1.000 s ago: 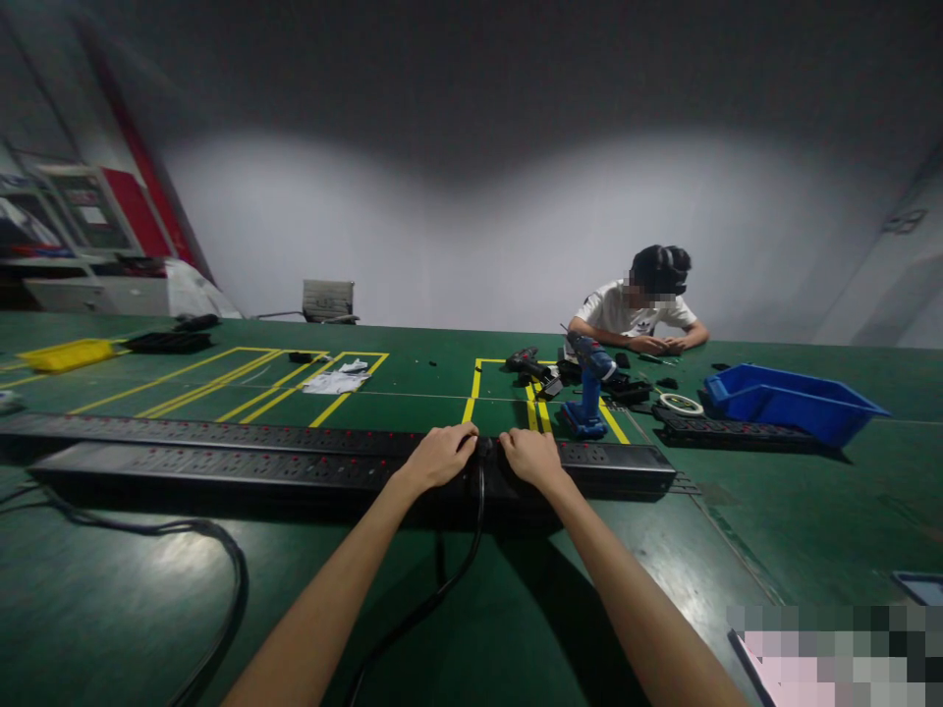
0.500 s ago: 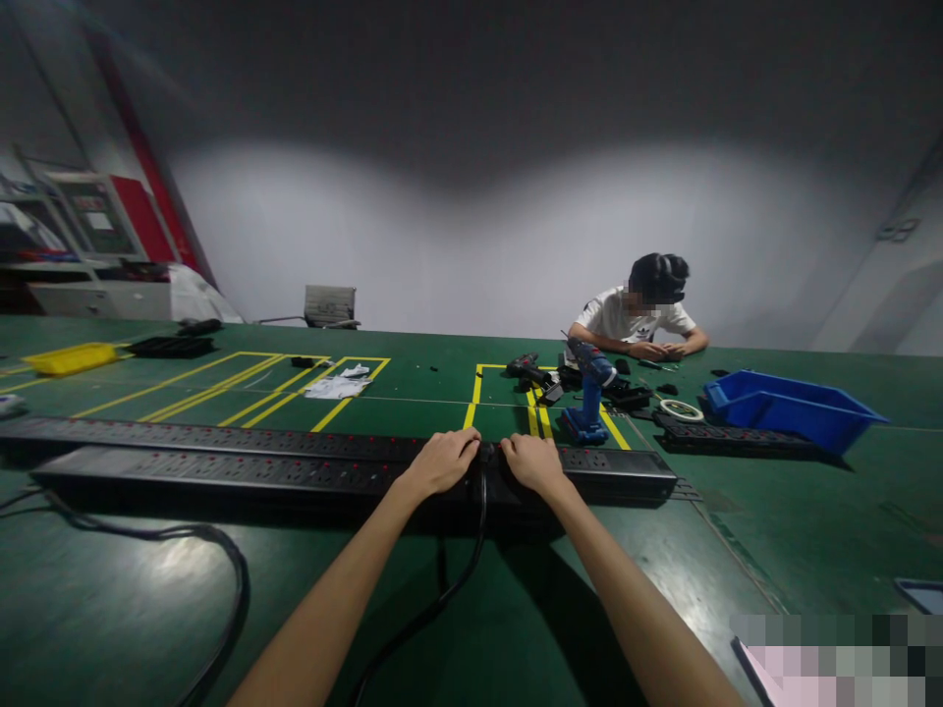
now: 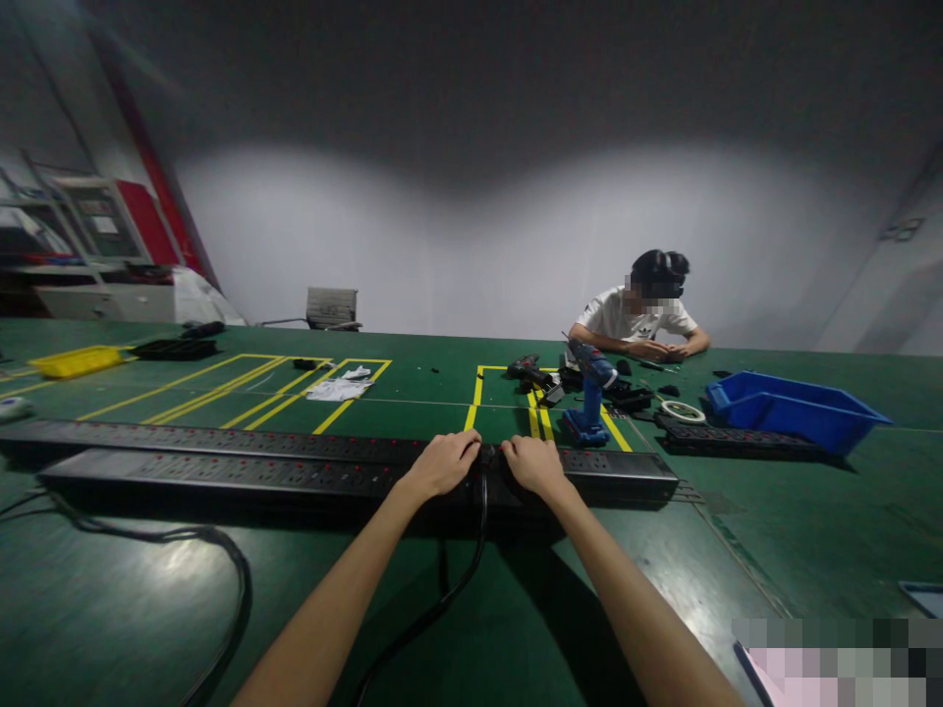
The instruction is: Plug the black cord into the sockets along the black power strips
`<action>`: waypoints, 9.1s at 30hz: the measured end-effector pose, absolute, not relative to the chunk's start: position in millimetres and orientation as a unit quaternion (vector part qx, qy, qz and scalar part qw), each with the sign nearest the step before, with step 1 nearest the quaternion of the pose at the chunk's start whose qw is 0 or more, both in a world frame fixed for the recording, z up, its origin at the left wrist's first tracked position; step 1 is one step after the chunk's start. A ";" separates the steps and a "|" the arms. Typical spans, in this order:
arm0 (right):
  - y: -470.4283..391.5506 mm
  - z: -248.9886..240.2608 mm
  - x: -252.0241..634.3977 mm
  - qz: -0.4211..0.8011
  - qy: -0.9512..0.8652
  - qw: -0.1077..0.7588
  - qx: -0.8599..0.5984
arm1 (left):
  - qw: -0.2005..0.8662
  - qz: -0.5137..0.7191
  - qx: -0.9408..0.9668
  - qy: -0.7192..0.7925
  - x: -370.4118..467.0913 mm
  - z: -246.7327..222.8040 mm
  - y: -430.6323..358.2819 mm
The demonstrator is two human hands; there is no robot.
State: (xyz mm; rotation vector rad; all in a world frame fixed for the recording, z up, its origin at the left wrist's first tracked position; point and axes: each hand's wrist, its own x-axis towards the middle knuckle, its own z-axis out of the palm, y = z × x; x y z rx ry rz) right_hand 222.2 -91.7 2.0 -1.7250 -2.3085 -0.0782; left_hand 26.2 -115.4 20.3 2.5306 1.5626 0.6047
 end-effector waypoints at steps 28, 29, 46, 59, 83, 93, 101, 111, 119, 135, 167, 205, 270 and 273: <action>-93.2 3.9 220.9 -0.020 -0.789 0.124 -0.601 | 0.054 0.203 0.829 0.519 25.5 18.5 -114.1; -93.4 4.2 221.0 -0.019 -0.789 0.124 -0.601 | 0.054 0.202 0.829 0.519 25.6 18.5 -114.1; -95.0 20.0 223.7 0.040 -0.801 0.261 -0.537 | 0.056 0.194 0.814 0.545 28.1 20.9 -116.9; -107.4 29.6 214.4 0.237 -0.864 0.315 -0.313 | 0.046 0.170 0.804 0.568 27.4 21.7 -118.1; -123.0 31.4 210.0 0.072 -0.889 0.221 -0.393 | 0.042 0.179 0.817 0.547 25.8 19.6 -114.5; -114.8 29.5 215.9 0.154 -0.866 0.263 -0.395 | 0.062 0.194 0.815 0.542 25.3 20.4 -115.8; -106.2 28.5 216.1 0.266 -0.832 0.310 -0.376 | 0.063 0.208 0.822 0.527 24.6 17.6 -113.4; -102.6 20.7 218.3 0.271 -0.829 0.347 -0.344 | 0.068 0.217 0.822 0.522 23.7 18.2 -114.3; -97.5 16.0 220.6 0.303 -0.829 0.341 -0.323 | 0.062 0.216 0.817 0.531 25.1 19.8 -115.7; -102.3 14.9 218.8 0.224 -0.855 0.335 -0.327 | 0.060 0.209 0.823 0.525 24.0 20.3 -115.3; -105.6 14.5 216.4 0.167 -0.866 0.317 -0.350 | 0.067 0.201 0.818 0.534 23.9 24.1 -117.2; -100.1 17.0 218.3 0.277 -0.827 0.353 -0.339 | 0.087 0.206 0.814 0.536 24.2 22.5 -115.3; -110.2 17.1 213.7 0.128 -0.879 0.290 -0.357 | 0.057 0.204 0.819 0.533 22.1 18.1 -112.7; -109.1 16.3 214.7 0.109 -0.882 0.285 -0.360 | 0.060 0.205 0.821 0.529 22.0 18.7 -113.0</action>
